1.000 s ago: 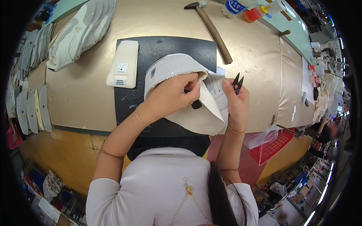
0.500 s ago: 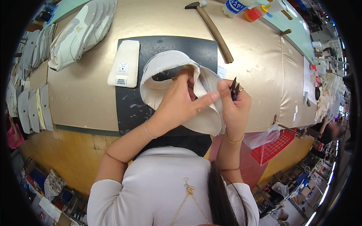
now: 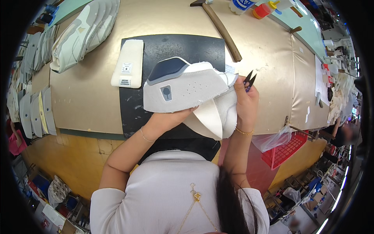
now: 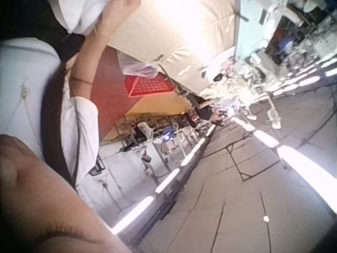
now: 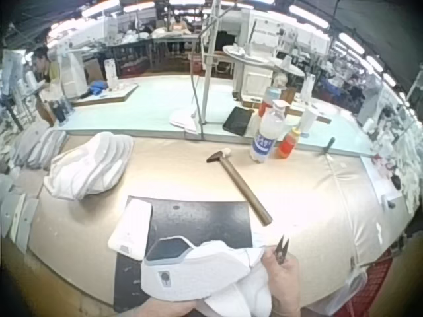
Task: The person trims excess material from a white shoe upper using a small blade. They rotate the shoe to access different edges and carefully cut along seams and openings.
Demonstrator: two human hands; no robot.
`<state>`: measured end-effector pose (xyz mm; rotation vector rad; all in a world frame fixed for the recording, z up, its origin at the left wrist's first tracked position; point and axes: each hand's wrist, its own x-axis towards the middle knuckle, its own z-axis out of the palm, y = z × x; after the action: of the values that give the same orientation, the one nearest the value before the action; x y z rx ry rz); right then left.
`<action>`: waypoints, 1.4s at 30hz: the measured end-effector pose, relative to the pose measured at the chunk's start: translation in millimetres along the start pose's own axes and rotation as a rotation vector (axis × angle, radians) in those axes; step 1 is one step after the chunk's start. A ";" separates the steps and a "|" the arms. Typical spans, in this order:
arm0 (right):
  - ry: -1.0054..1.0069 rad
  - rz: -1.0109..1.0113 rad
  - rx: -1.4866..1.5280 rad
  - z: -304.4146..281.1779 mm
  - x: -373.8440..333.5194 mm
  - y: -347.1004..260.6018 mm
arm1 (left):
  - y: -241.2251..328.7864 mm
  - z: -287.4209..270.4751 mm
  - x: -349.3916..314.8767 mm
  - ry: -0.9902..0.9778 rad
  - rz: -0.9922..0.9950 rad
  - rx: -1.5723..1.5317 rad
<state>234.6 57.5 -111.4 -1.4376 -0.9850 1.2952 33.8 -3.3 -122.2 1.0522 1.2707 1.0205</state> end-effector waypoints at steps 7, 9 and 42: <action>-0.003 0.033 -0.136 1.8 3.5 32.9 | -1.1 -2.3 25.5 -0.177 -0.281 -0.253; 0.007 -0.005 -0.227 1.4 3.2 33.0 | -9.1 3.9 30.0 -0.163 -0.281 -0.266; -0.124 -0.302 -0.747 -18.7 -32.6 9.5 | -31.1 29.3 17.2 0.039 0.362 0.973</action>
<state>249.0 21.6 -112.5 -1.6620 -1.8176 0.8239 63.9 5.4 -155.9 2.0619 1.6903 0.6478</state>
